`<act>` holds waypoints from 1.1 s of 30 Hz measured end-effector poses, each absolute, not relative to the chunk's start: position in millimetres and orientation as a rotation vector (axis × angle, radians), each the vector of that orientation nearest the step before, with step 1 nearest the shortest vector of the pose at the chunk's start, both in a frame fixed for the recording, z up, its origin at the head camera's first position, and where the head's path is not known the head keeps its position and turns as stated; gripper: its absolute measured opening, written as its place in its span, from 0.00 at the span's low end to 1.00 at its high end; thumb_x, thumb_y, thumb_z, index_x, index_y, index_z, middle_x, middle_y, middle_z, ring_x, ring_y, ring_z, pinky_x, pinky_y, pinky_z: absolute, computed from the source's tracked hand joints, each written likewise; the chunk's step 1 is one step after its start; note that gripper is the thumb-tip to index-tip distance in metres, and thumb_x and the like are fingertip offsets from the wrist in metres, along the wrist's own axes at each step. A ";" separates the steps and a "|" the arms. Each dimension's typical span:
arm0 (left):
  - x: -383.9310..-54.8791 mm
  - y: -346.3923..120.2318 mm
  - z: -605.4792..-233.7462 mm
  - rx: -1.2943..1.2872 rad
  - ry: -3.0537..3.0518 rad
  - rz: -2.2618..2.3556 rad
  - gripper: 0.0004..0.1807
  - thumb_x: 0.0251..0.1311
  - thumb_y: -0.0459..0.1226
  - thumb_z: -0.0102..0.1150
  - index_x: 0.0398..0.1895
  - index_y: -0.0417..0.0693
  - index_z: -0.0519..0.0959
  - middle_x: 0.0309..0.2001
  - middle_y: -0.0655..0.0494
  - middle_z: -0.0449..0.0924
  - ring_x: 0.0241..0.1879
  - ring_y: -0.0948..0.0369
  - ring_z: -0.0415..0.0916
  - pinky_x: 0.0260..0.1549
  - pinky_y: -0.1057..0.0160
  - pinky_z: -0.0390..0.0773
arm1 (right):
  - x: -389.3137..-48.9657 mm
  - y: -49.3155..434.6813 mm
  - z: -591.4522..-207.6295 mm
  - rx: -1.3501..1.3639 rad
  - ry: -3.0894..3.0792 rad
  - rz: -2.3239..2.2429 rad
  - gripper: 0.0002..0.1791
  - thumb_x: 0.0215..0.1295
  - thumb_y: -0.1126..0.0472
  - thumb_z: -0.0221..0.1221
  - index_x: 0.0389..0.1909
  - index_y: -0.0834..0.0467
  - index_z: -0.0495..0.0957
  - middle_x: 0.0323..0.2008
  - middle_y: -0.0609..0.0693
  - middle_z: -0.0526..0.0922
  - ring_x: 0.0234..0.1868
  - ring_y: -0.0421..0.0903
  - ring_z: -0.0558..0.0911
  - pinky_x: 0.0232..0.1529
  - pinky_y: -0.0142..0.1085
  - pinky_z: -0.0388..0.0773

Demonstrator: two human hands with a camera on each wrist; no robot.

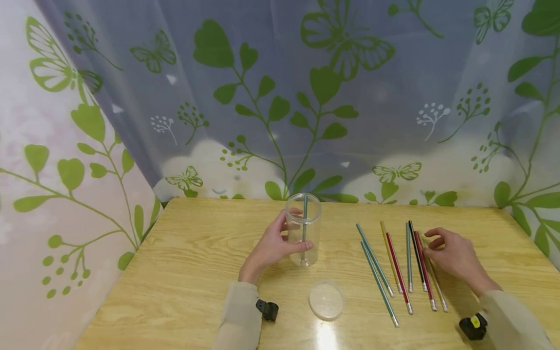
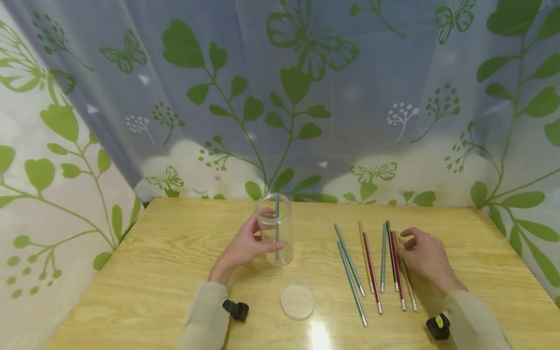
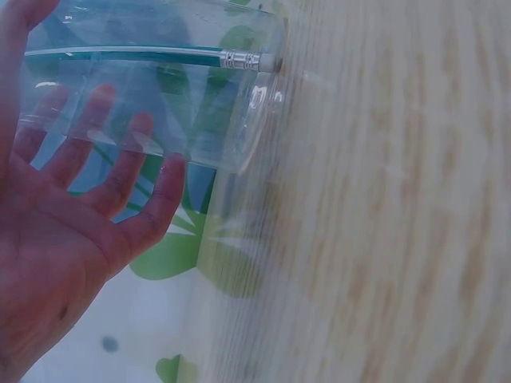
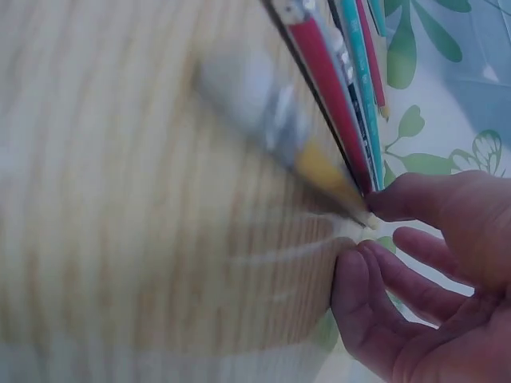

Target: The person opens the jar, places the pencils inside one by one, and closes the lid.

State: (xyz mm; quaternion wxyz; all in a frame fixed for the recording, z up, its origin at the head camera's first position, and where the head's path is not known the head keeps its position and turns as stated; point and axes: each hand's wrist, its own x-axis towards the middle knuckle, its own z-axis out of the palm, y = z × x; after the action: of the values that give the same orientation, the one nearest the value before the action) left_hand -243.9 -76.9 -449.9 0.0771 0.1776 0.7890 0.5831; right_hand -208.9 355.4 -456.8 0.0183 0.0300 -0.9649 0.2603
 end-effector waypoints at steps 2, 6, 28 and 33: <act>-243.7 -76.6 -450.2 0.531 2.363 1.748 0.42 0.51 0.44 0.80 0.68 0.74 0.68 0.67 0.65 0.71 0.65 0.54 0.72 0.66 0.42 0.70 | -210.0 356.5 -456.6 0.101 -3.019 0.793 0.24 0.63 0.63 0.65 0.56 0.72 0.74 0.41 0.69 0.86 0.40 0.65 0.85 0.32 0.46 0.80; -243.0 -76.7 -449.9 0.527 2.354 1.756 0.42 0.51 0.44 0.80 0.68 0.73 0.68 0.67 0.65 0.71 0.66 0.51 0.72 0.66 0.41 0.69 | -212.8 357.1 -455.3 0.094 -3.061 0.800 0.27 0.64 0.63 0.65 0.59 0.75 0.73 0.40 0.67 0.85 0.36 0.57 0.84 0.31 0.44 0.80; -243.6 -76.6 -450.7 0.538 2.352 1.757 0.41 0.51 0.43 0.80 0.67 0.72 0.68 0.69 0.65 0.70 0.66 0.51 0.72 0.66 0.42 0.71 | -204.9 348.8 -431.6 -0.073 -3.016 1.034 0.39 0.67 0.61 0.61 0.72 0.74 0.57 0.35 0.60 0.80 0.25 0.46 0.81 0.24 0.38 0.80; -243.5 -76.9 -450.6 0.538 2.354 1.750 0.41 0.52 0.44 0.80 0.68 0.73 0.68 0.68 0.65 0.70 0.67 0.51 0.71 0.66 0.42 0.71 | -198.8 340.4 -421.8 -0.089 -2.900 1.082 0.39 0.67 0.61 0.61 0.74 0.70 0.58 0.38 0.58 0.78 0.26 0.41 0.83 0.25 0.38 0.85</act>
State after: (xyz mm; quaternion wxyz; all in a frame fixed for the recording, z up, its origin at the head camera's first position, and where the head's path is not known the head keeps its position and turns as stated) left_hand -243.5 -76.9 -450.6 0.0796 0.1799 0.7868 0.5850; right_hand -198.8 340.4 -421.8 0.0225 -0.0288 -0.9363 0.3493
